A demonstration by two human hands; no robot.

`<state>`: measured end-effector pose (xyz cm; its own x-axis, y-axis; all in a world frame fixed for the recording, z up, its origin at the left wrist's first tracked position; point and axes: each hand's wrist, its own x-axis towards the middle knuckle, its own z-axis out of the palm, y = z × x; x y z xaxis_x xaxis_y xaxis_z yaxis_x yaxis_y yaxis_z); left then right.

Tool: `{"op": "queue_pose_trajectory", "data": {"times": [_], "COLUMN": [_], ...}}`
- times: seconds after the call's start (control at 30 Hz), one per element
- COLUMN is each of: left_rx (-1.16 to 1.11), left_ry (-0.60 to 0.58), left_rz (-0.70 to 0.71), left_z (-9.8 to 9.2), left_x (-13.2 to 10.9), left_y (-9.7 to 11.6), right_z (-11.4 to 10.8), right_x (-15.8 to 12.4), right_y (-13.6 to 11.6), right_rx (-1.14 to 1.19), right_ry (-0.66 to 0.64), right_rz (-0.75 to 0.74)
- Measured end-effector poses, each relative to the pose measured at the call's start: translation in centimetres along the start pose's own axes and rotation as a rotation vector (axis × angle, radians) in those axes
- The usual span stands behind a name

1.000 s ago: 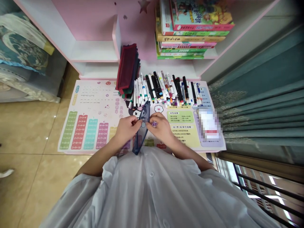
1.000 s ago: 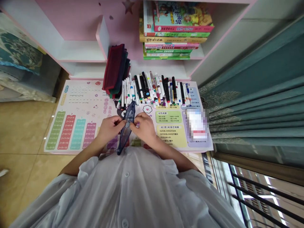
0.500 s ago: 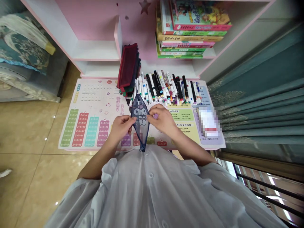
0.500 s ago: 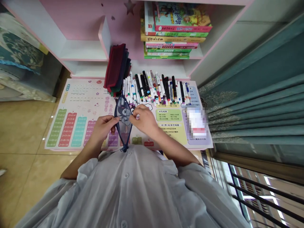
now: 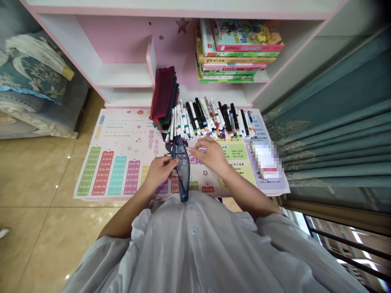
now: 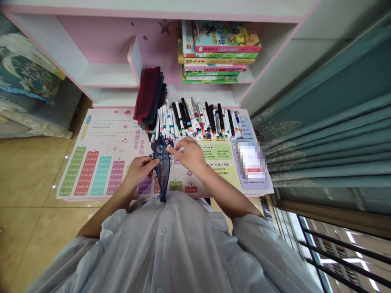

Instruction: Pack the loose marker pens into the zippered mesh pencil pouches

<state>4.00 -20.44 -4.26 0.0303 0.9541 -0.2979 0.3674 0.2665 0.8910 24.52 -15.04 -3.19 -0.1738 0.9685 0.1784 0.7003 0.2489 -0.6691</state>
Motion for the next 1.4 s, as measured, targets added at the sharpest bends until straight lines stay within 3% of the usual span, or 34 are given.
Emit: {"op": "queue_pose_trajectory", "data": {"times": [0.13, 0.23, 0.33, 0.53, 0.8, 1.07, 1.2, 1.27, 1.4], "left_rx": [0.041, 0.069, 0.088, 0.140, 0.106, 0.122, 0.112, 0.105, 0.113], "left_ry": [0.016, 0.025, 0.026, 0.003, -0.010, 0.007, 0.013, 0.025, 0.056], "left_rz": [0.017, 0.022, 0.032, 0.048, 0.016, 0.021, 0.015, 0.016, 0.022], "left_z": [-0.2, -0.3, -0.4, -0.5, -0.2, -0.5, -0.7, -0.6, -0.5], "left_x": [0.2, 0.4, 0.6, 1.2, 1.7, 1.7, 1.6, 1.6, 1.6], "left_y": [0.0, 0.0, 0.2, 0.9, 0.1, -0.4, -0.1, -0.1, -0.3], "right_z": [-1.6, -1.6, -0.8, 0.6, 0.6, -1.4, -1.8, -1.2, 0.6], "right_x": [5.2, 9.0, 11.2, 12.7, 13.2, 9.9, 4.8, 1.9, -2.6], "right_y": [2.1, 3.7, 4.9, 6.1, 6.3, 2.9, -0.3, -1.7, -3.7], "right_rx": [-0.179, -0.277, -0.329, -0.413, -0.466, -0.362, -0.207, -0.135, -0.113], "right_ry": [0.257, 0.318, 0.288, 0.300, 0.234, 0.249, 0.256, 0.195, 0.116], "right_rz": [0.020, 0.064, 0.066, 0.022, 0.055, 0.061, -0.093, -0.172, -0.141]}}
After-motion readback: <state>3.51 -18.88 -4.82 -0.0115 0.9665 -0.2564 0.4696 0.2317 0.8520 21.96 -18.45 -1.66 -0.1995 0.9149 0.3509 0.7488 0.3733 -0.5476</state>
